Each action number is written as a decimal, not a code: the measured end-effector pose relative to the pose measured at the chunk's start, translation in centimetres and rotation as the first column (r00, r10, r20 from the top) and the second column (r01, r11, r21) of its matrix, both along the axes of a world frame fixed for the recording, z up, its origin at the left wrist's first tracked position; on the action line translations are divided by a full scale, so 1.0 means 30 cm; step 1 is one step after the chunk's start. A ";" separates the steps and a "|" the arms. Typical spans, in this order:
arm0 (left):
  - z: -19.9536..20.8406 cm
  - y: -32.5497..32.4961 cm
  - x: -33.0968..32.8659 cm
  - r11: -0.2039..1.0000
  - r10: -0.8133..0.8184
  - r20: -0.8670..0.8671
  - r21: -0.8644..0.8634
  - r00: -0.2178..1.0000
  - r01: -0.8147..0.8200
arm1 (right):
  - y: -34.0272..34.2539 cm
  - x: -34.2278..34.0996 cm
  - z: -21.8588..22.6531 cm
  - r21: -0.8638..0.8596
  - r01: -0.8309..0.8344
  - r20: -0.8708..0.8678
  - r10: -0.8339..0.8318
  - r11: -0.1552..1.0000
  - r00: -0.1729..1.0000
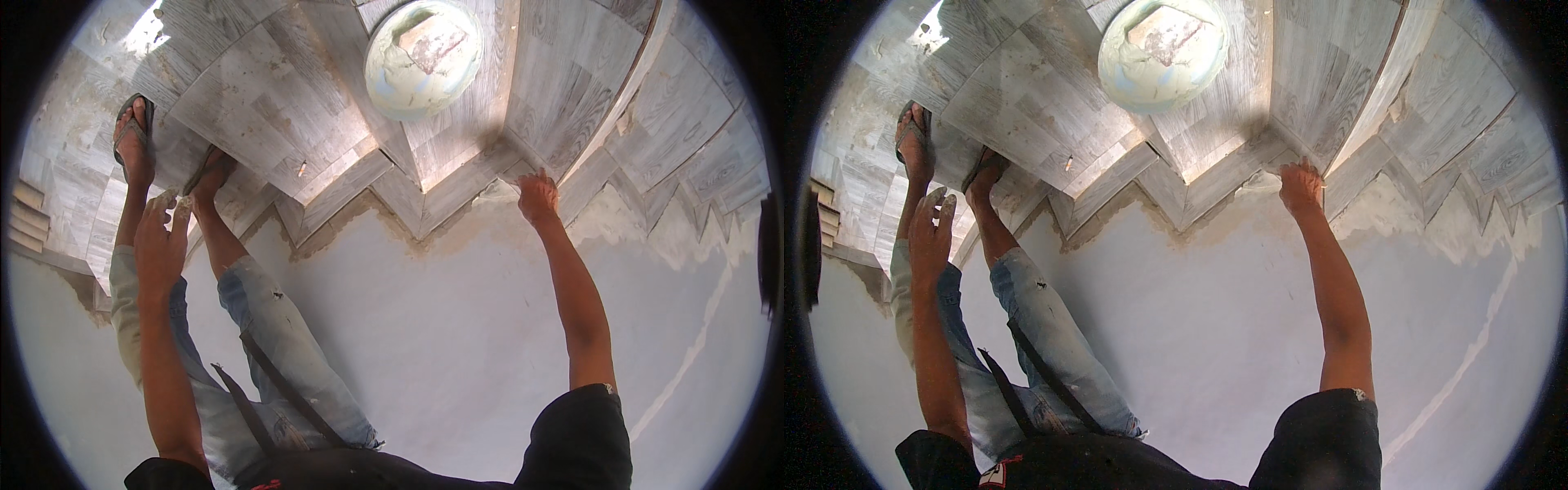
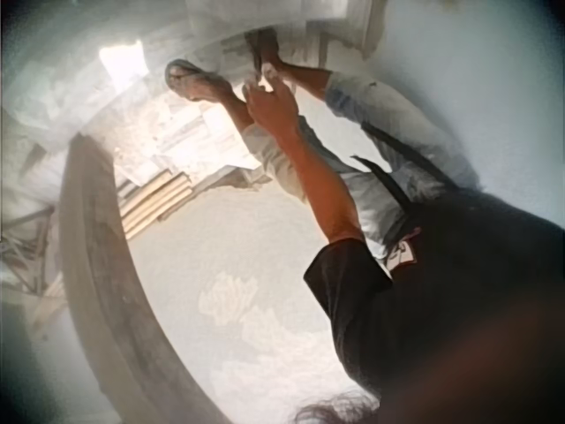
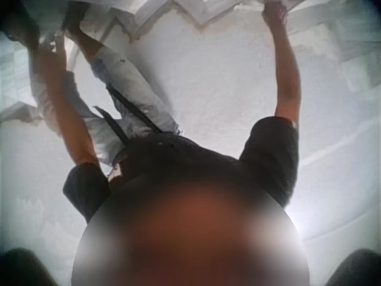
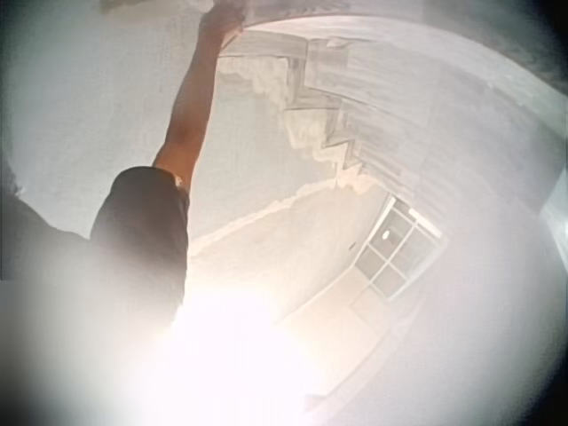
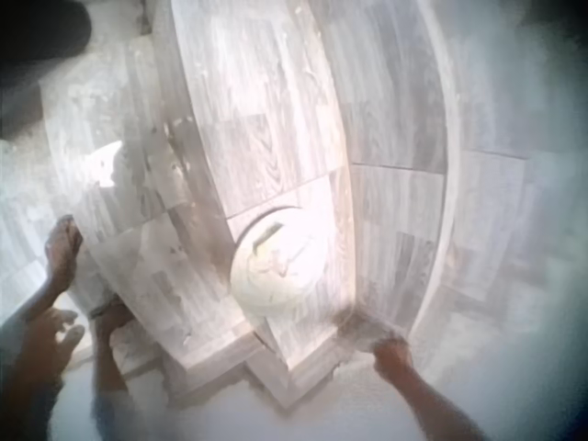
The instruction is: The person applies grout to the joints between tiles on a staircase using a small trowel and a bucket. They scoop grout from the bucket, spread it into the gaps, and smooth the surface while moving down the stairs.
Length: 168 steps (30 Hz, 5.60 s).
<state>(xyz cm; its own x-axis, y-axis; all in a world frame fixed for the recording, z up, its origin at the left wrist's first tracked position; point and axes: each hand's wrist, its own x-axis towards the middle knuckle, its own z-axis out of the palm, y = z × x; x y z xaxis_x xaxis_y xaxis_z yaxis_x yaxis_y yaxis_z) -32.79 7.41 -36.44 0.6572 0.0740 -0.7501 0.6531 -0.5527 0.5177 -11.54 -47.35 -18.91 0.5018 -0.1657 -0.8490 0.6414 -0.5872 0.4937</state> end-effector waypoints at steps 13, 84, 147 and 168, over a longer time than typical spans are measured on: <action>-0.004 0.015 0.004 1.000 -0.016 -0.027 -0.015 1.000 0.015 | 0.097 -0.085 0.050 0.291 0.095 -0.294 -0.006 0.952 0.956; -0.004 -0.010 -0.001 1.000 -0.011 0.032 -0.004 0.999 0.011 | 0.032 -0.098 0.104 0.219 -0.081 -0.004 0.084 0.972 0.996; -0.004 -0.011 0.014 1.000 -0.010 0.011 -0.015 1.000 0.010 | -0.011 -0.018 0.014 0.404 0.000 -0.226 0.099 0.915 0.969; -0.010 -0.019 0.008 0.999 -0.041 -0.016 -0.009 0.999 0.041 | 0.045 -0.030 -0.016 0.294 0.102 -0.377 0.018 0.950 0.926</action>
